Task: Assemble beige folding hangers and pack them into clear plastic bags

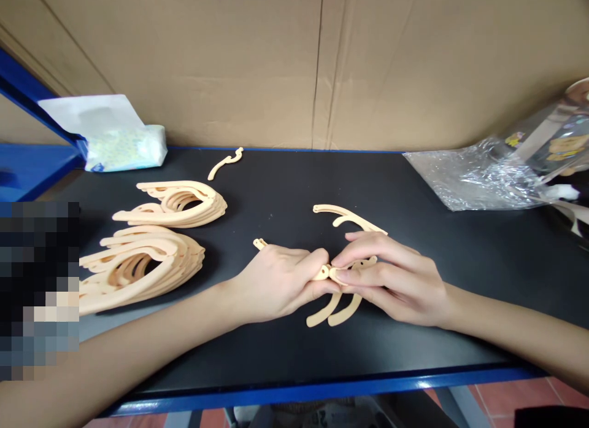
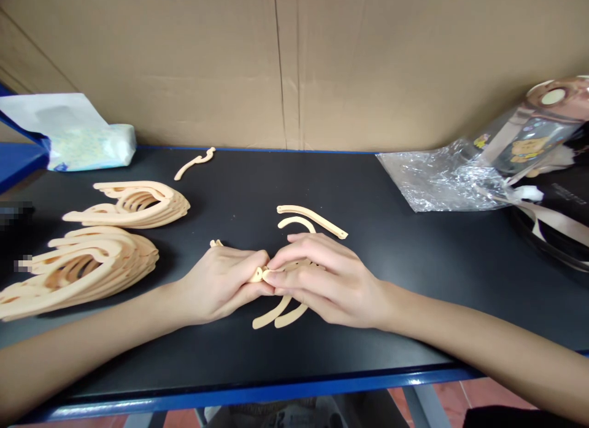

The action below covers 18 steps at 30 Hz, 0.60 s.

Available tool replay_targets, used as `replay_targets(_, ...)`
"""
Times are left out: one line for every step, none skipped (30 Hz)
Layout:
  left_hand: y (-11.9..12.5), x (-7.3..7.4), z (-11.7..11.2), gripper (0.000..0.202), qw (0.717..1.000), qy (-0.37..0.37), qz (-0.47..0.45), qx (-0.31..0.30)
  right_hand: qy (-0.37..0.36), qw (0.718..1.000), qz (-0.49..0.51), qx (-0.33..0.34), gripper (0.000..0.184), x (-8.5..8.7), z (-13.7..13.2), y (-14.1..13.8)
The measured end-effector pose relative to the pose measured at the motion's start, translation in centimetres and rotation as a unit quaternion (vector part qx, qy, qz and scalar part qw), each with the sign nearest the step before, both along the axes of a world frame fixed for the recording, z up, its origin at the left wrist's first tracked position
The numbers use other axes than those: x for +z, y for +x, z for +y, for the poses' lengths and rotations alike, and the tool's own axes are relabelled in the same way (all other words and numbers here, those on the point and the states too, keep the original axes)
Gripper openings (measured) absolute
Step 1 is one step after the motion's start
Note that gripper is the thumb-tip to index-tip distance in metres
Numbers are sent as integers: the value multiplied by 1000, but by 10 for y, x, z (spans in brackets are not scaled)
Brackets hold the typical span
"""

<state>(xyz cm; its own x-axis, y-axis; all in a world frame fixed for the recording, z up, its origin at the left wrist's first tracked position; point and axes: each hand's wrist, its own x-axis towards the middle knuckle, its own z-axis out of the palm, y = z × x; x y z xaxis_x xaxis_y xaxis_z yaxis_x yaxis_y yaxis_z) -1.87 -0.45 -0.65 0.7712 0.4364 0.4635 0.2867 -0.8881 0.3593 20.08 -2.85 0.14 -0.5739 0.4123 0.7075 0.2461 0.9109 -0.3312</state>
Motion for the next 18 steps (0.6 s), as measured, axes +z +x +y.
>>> replay_targets(0, 0, 0, 38, 1000, -1, -4, -6, 11, 1000, -1, -1, 14, 0, 0, 0)
replay_targets(1, 0, -1, 38, 1000, -1, -8, -12, 20, 1000, -2, -2, 12, 0, 0, 0)
replay_targets(1, -1, -2, 37, 1000, 0, -11, -18, 28, 1000, -4, -2, 10, 0, 0, 0)
replay_targets(1, -1, -3, 38, 1000, 1, -13, -22, 33, 999, -6, -3, 8, 0, 0, 0)
replay_targets(1, -1, -3, 38, 1000, 4, -16, -25, 33, 999, -8, -4, 6, 0, 0, 0)
replay_targets(1, -2, -4, 39, 999, 8, -18, -25, 32, 999, -9, -4, 6, 0, 0, 0)
replay_targets(0, -2, -4, 39, 999, 13, -21, -25, 30, 1000, -9, -3, 6, 0, 0, 0)
replay_targets(0, -2, -4, 40, 999, 18, -23, -25, 27, 1000, -8, -2, 6, 0, 0, 0)
replay_targets(0, -2, -4, 41, 999, 21, -24, -25, 24, 1000, -7, 0, 8, 0, 0, 0)
replay_targets(0, -2, -4, 41, 999, 25, -23, -24, 21, 1000, -4, 1, 9, -1, 0, 0)
replay_targets(1, -2, -5, 42, 999, 28, -22, -25, 20, 1000, -2, 2, 10, -1, -1, -1)
replay_targets(1, -2, -5, 43, 999, 30, -23, -27, 20, 1000, 0, 1, 11, -1, -1, -1)
replay_targets(1, -2, -5, 43, 999, 32, -24, -28, 22, 1000, 1, 0, 12, -1, -2, -1)
replay_targets(1, -2, -5, 43, 999, 34, -27, -28, 24, 1000, -2, -2, 12, -1, -2, -1)
replay_targets(2, -2, -5, 42, 999, 35, -29, -29, 28, 1000, -7, -4, 13, -1, -3, -1)
replay_targets(2, -2, -5, 42, 999, 34, -29, -28, 34, 999, -14, -6, 13, 0, -4, -1)
replay_targets(2, -1, -6, 41, 999, 32, -26, -27, 40, 999, -25, -7, 13, 0, -5, -1)
replay_targets(2, -1, -6, 41, 999, 29, -22, -26, 44, 998, -38, -9, 13, 0, -5, 0)
